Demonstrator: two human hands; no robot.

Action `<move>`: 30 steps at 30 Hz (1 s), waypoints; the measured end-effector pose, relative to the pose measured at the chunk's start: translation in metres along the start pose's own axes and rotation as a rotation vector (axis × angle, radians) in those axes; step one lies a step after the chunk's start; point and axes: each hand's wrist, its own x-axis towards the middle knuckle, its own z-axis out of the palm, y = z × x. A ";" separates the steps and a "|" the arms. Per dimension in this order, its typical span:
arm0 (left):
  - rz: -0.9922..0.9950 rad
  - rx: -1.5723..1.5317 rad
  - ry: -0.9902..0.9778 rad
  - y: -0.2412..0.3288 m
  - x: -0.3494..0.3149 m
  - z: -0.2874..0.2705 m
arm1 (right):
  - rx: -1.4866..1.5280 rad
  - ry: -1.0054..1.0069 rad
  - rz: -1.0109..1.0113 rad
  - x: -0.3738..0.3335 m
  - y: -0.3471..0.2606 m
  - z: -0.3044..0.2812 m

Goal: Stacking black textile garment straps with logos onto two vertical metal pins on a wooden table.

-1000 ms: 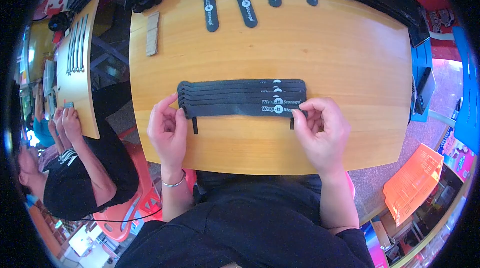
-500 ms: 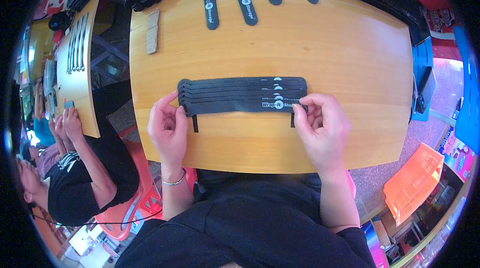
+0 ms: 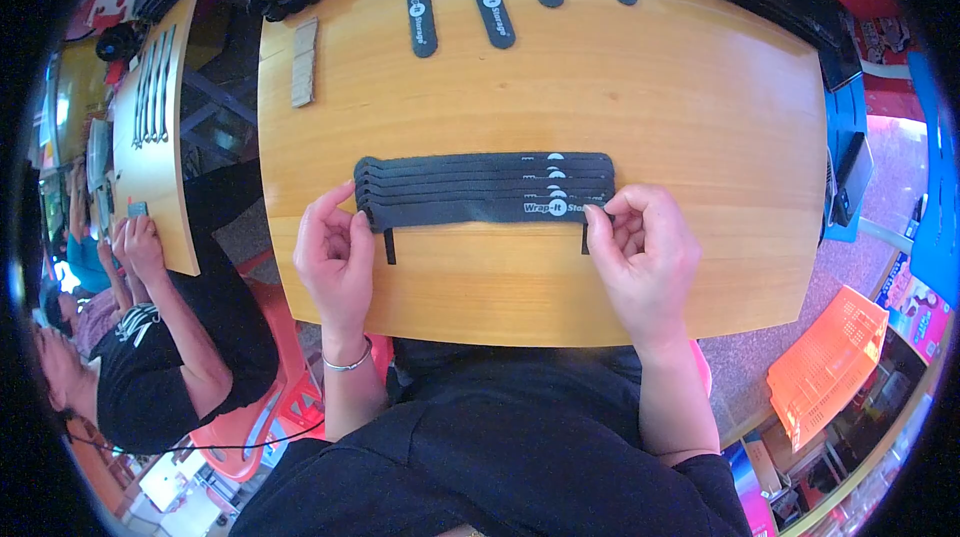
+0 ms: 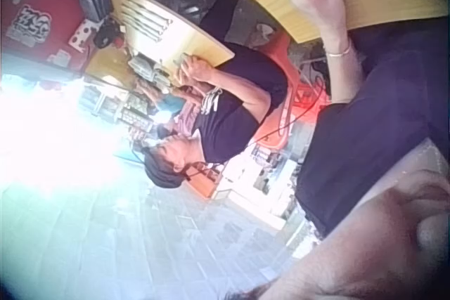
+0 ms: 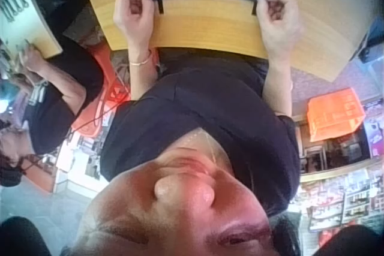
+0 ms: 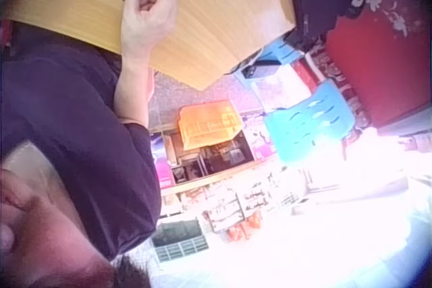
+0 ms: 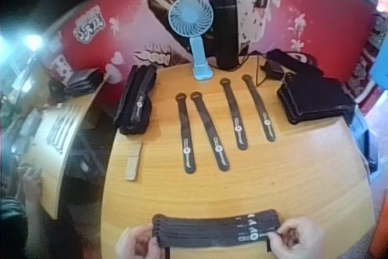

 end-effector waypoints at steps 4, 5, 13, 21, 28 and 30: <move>0.000 -0.011 0.006 -0.001 0.001 0.000 | -0.031 0.006 -0.017 0.002 -0.003 0.000; 0.001 -0.006 0.007 -0.001 0.000 0.000 | -0.030 0.006 -0.017 0.001 -0.003 0.000; 0.000 0.014 0.006 -0.001 -0.001 -0.001 | -0.038 0.004 -0.006 -0.002 0.000 0.002; -0.014 -0.013 0.007 0.000 0.000 -0.001 | -0.042 -0.006 0.010 -0.002 -0.003 0.001; 0.000 0.003 0.006 -0.002 0.000 -0.002 | -0.050 -0.009 -0.021 -0.001 -0.002 0.001; 0.012 0.016 0.001 -0.001 0.001 -0.002 | -0.052 -0.006 -0.022 -0.001 -0.003 0.002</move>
